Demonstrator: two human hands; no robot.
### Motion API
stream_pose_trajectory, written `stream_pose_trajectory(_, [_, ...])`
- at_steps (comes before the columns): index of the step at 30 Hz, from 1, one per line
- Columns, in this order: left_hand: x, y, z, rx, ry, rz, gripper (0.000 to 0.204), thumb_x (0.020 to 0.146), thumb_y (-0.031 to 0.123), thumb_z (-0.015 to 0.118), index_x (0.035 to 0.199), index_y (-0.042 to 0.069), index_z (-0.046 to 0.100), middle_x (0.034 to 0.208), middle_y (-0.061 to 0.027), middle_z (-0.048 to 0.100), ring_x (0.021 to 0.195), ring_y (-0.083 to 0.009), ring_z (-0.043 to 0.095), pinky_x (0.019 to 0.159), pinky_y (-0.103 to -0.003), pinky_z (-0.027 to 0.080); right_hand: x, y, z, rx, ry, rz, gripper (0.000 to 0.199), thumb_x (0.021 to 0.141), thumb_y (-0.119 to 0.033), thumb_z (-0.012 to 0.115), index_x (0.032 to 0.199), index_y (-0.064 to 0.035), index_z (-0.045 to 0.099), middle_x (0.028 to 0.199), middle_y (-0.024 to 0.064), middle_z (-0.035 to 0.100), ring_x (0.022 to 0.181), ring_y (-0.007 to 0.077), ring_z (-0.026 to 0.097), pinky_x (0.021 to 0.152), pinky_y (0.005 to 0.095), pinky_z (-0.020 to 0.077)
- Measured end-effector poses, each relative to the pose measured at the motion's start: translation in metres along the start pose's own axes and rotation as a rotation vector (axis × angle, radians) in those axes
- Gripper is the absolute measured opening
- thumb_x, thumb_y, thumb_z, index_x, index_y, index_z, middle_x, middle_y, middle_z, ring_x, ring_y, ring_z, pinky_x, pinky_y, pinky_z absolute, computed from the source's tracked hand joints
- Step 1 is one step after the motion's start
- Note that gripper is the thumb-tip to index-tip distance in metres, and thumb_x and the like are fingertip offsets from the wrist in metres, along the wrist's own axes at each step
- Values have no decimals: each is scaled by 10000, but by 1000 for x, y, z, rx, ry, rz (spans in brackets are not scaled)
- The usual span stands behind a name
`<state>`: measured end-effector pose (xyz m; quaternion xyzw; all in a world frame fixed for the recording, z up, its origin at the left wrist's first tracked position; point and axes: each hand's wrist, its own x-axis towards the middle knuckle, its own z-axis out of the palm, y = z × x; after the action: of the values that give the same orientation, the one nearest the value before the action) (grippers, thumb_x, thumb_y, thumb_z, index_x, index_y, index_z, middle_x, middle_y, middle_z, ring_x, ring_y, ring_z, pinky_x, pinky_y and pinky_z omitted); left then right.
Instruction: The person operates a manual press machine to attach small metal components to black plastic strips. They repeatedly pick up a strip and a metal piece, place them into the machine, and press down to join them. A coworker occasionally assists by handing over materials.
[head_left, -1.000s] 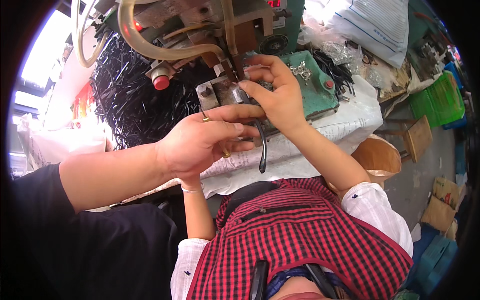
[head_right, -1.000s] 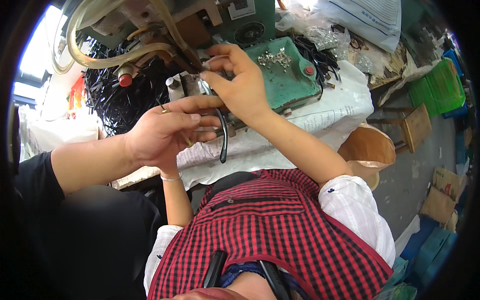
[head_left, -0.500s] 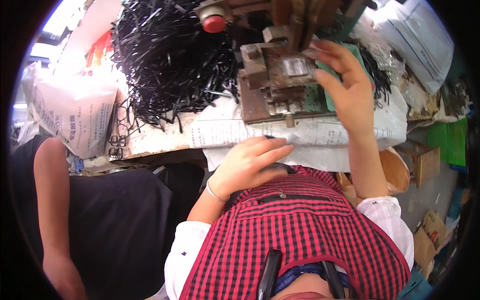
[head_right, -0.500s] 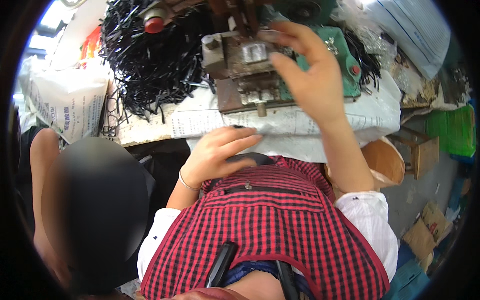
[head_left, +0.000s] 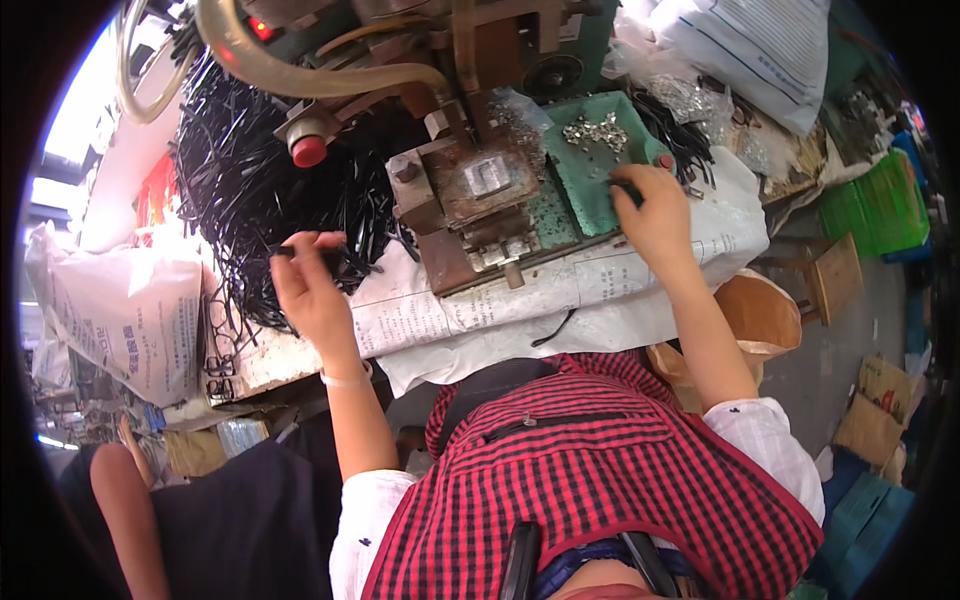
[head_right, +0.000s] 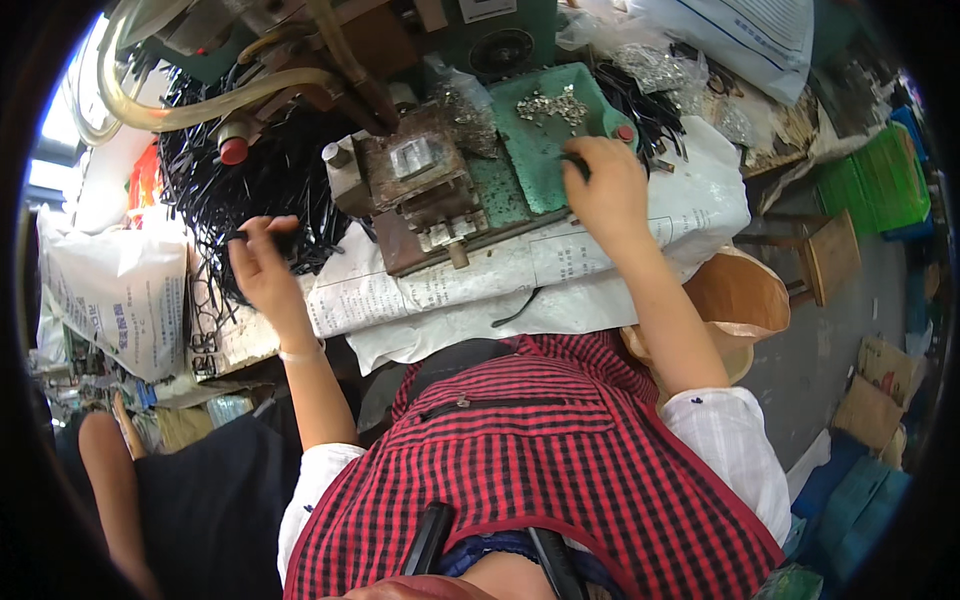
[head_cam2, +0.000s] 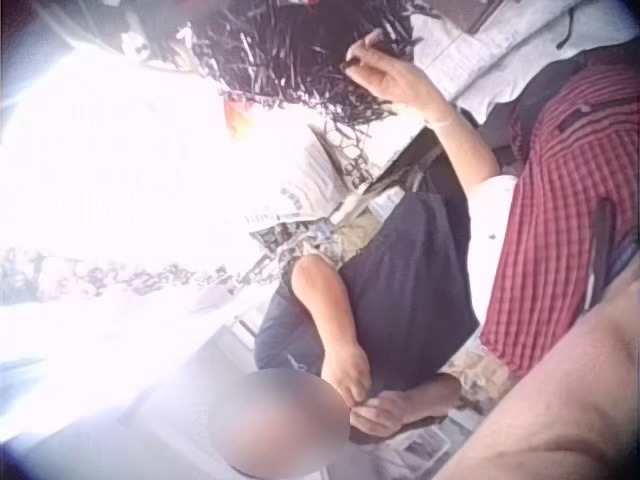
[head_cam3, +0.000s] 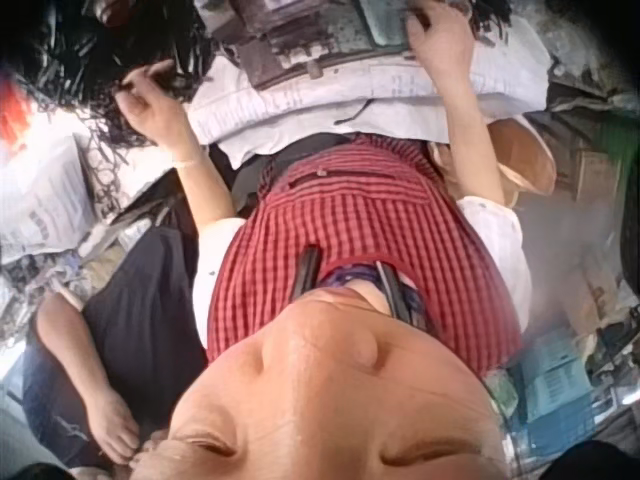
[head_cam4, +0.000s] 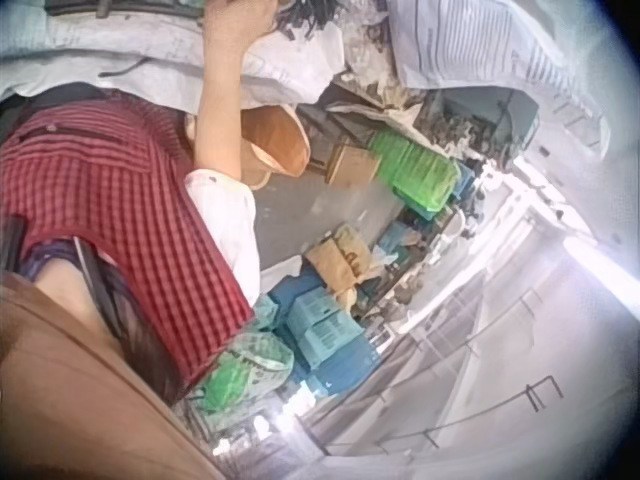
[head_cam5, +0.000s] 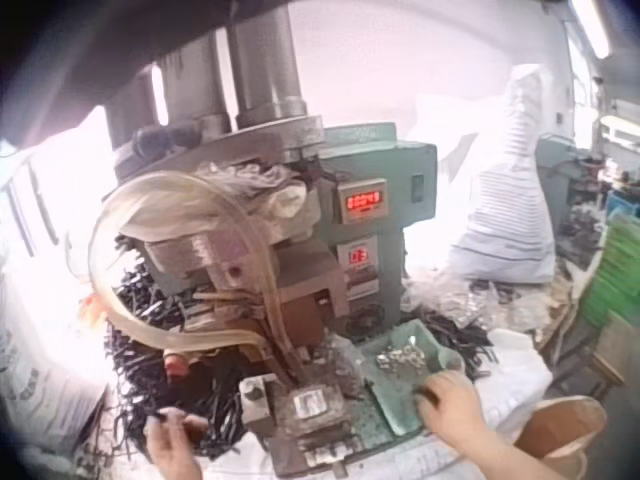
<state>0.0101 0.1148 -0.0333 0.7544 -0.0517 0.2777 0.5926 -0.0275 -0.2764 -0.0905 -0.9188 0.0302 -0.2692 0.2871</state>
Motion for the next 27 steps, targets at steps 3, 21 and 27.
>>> stream_pose_trajectory(3, [-27, 70, 29, -399, -449, -393, 284, 1132, 260, 475, 1106, 14, 614, 824, -57, 665, 704, -110, 567, 642, -251, 441, 12, -16, 12, -114, 41, -42, 131, 806, -108, 772, 919, -81, 711, 933, 114, 655, 956, 352, 625, 830, 476, 521])
stream_pose_trajectory(21, [-41, 97, 108, -887, -587, -1020, 281, 1103, 258, 491, 1049, 25, 639, 726, -74, 676, 445, -87, 471, 390, -231, 310, 36, -5, -10, 259, 26, 334, 151, 917, -103, 738, 1054, -42, 758, 930, 117, 752, 804, 231, 710, 759, 334, 548])
stream_pose_trajectory(27, [-37, 96, 99, -825, -710, -965, 312, 1111, 256, 480, 1032, 12, 658, 782, -56, 695, 529, -87, 529, 455, -215, 414, 22, -5, 4, 160, 100, 95, 157, 950, -99, 687, 1061, -27, 770, 1006, 142, 761, 962, 309, 727, 890, 382, 545])
